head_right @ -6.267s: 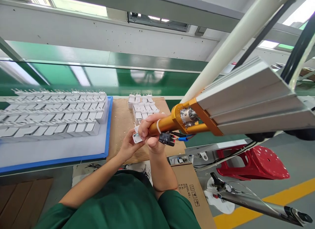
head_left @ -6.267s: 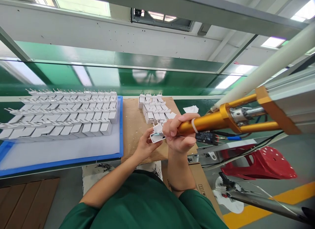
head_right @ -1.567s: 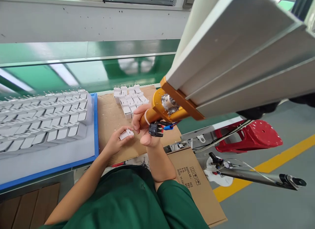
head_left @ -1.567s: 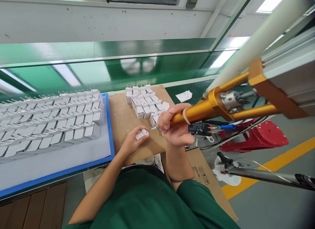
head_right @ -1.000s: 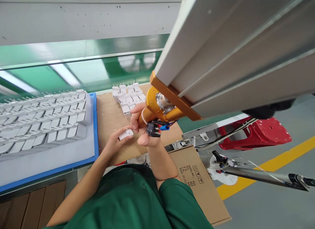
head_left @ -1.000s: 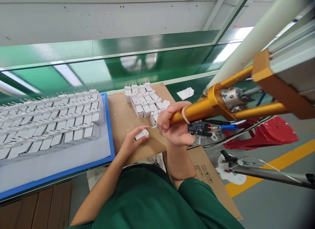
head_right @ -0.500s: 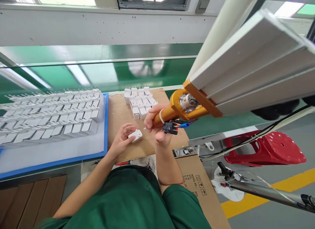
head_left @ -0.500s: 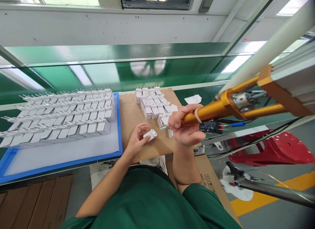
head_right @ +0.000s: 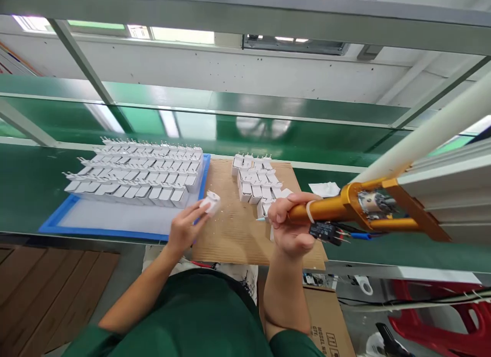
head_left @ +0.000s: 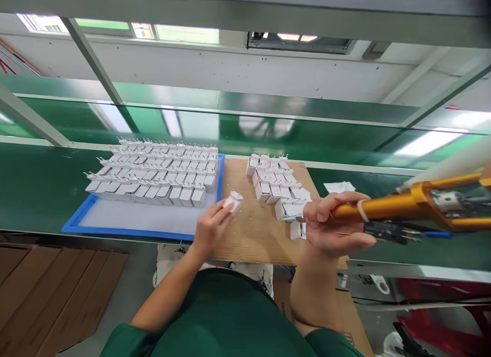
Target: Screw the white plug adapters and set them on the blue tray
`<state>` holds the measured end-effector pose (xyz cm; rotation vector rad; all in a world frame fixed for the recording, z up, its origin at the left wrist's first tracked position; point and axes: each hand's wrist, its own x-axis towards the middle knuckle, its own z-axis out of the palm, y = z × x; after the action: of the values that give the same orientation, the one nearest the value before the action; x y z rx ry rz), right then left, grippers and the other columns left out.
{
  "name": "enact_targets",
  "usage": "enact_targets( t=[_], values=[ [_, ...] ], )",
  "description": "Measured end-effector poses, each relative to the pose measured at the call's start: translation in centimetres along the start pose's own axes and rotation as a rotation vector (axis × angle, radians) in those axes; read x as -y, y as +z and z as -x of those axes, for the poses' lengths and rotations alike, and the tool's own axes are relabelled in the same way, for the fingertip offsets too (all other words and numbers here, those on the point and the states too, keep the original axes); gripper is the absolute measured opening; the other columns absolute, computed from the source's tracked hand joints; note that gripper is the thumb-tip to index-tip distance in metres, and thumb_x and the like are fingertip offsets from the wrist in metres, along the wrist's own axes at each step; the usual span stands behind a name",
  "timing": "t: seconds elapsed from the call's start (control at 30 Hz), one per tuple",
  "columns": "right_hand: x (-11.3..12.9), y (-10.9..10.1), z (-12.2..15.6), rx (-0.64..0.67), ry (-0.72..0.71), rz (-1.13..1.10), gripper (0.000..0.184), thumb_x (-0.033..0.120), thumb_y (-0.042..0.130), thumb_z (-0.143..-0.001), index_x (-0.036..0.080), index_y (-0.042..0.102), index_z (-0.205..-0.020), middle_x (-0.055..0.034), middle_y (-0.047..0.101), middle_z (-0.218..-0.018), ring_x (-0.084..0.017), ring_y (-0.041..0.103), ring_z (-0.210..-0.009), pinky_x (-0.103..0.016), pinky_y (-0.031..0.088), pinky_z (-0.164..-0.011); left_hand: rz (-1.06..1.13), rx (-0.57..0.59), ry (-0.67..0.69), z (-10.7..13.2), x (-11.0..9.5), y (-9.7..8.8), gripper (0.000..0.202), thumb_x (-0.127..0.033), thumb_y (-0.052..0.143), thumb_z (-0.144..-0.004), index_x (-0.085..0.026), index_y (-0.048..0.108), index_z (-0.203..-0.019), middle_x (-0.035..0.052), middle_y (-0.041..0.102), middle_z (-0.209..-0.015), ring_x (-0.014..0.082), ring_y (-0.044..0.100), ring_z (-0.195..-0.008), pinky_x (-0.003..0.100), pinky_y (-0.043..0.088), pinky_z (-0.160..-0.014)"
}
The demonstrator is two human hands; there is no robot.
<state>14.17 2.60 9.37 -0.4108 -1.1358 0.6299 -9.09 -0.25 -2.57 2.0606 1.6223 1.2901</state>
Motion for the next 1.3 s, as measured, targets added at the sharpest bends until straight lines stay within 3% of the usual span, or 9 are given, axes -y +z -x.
enact_targets(
  t=[0.1, 0.2, 0.47, 0.7, 0.87, 0.97, 1.03, 1.17, 1.3],
  values=[
    [0.0, 0.0, -0.1, 0.019, -0.014, -0.018, 0.048, 0.072, 0.071, -0.072, 0.029, 0.070, -0.093, 0.0091, 0.045, -0.051, -0.008, 0.023, -0.032, -0.022, 0.023, -0.029, -0.146, -0.131, -0.081, 0.1, 2.1, -2.2, 0.029, -0.038, 0.059, -0.099, -0.025, 0.076, -0.118, 0.0130, 0.074, -0.127, 0.0296, 0.072, -0.115, 0.043, 0.058, -0.102],
    [-0.1, 0.0, -0.2, 0.033, -0.023, -0.033, 0.047, 0.071, 0.072, -0.073, 0.028, 0.070, -0.094, 0.0089, 0.045, -0.051, -0.007, 0.024, -0.033, -0.022, 0.022, -0.029, -0.235, -0.165, -0.110, 0.7, 3.2, -2.9, 0.029, -0.039, 0.059, -0.099, -0.024, 0.076, -0.118, 0.0149, 0.073, -0.126, 0.0303, 0.073, -0.111, 0.043, 0.059, -0.097],
    [-0.4, -0.2, -0.2, -0.006, -0.013, 0.029, 0.049, 0.075, 0.069, -0.071, 0.030, 0.067, -0.091, 0.0089, 0.042, -0.051, -0.008, 0.025, -0.034, -0.023, 0.025, -0.030, -0.365, -0.042, 0.018, 1.3, 2.9, -3.6, 0.030, -0.030, 0.051, -0.102, -0.025, 0.068, -0.125, 0.0144, 0.068, -0.133, 0.0276, 0.070, -0.105, 0.040, 0.057, -0.090],
    [-0.5, -0.7, -0.1, 0.003, 0.006, 0.006, 0.050, 0.074, 0.071, -0.071, 0.031, 0.069, -0.095, 0.0087, 0.045, -0.052, -0.009, 0.025, -0.034, -0.024, 0.026, -0.030, -0.543, -0.044, 0.008, -1.1, 3.6, -3.4, 0.028, -0.022, 0.053, -0.098, -0.022, 0.070, -0.121, 0.0159, 0.065, -0.121, 0.0310, 0.061, -0.103, 0.044, 0.050, -0.088],
    [-0.4, -0.9, 0.2, 0.007, 0.015, -0.011, 0.049, 0.073, 0.071, -0.072, 0.031, 0.070, -0.097, 0.0087, 0.046, -0.052, -0.009, 0.024, -0.034, -0.025, 0.025, -0.030, -0.555, -0.076, -0.002, -1.6, 2.1, -3.5, 0.034, -0.019, 0.054, -0.094, -0.020, 0.066, -0.126, 0.0189, 0.060, -0.124, 0.0344, 0.058, -0.107, 0.049, 0.049, -0.092],
    [-0.3, -1.1, 0.4, 0.022, 0.011, -0.031, 0.048, 0.072, 0.071, -0.073, 0.031, 0.069, -0.097, 0.0085, 0.046, -0.053, -0.009, 0.025, -0.034, -0.026, 0.024, -0.030, -0.331, 0.000, 0.044, -2.8, 0.0, -1.5, 0.047, -0.023, 0.060, -0.093, -0.019, 0.055, -0.139, 0.0179, 0.058, -0.131, 0.0336, 0.058, -0.118, 0.051, 0.047, -0.104],
    [-0.2, -1.1, 0.5, 0.026, 0.017, -0.029, 0.048, 0.072, 0.071, -0.073, 0.030, 0.069, -0.098, 0.0082, 0.046, -0.053, -0.009, 0.025, -0.035, -0.026, 0.025, -0.030, -0.117, 0.172, 0.057, -4.7, -1.4, 1.2, 0.060, -0.029, 0.065, -0.090, -0.020, 0.045, -0.145, 0.0170, 0.055, -0.140, 0.0331, 0.053, -0.131, 0.050, 0.044, -0.112],
    [0.0, -1.4, 0.6, 0.023, 0.028, 0.006, 0.049, 0.075, 0.069, -0.072, 0.032, 0.068, -0.097, 0.0084, 0.045, -0.053, -0.010, 0.025, -0.034, -0.025, 0.024, -0.030, 0.057, 0.464, -0.157, -9.3, -3.3, 7.3, 0.083, -0.026, 0.080, -0.076, -0.016, 0.037, -0.146, 0.0222, 0.050, -0.150, 0.0369, 0.047, -0.142, 0.050, 0.039, -0.118],
    [0.1, -1.7, 0.7, 0.022, 0.031, 0.013, 0.050, 0.075, 0.069, -0.071, 0.033, 0.067, -0.098, 0.0091, 0.044, -0.053, -0.009, 0.022, -0.034, -0.025, 0.023, -0.029, 0.046, 0.450, -0.234, -11.3, -3.6, 10.2, 0.081, -0.021, 0.078, -0.076, -0.013, 0.035, -0.144, 0.0245, 0.059, -0.139, 0.0378, 0.057, -0.132, 0.048, 0.048, -0.107]
  ],
)
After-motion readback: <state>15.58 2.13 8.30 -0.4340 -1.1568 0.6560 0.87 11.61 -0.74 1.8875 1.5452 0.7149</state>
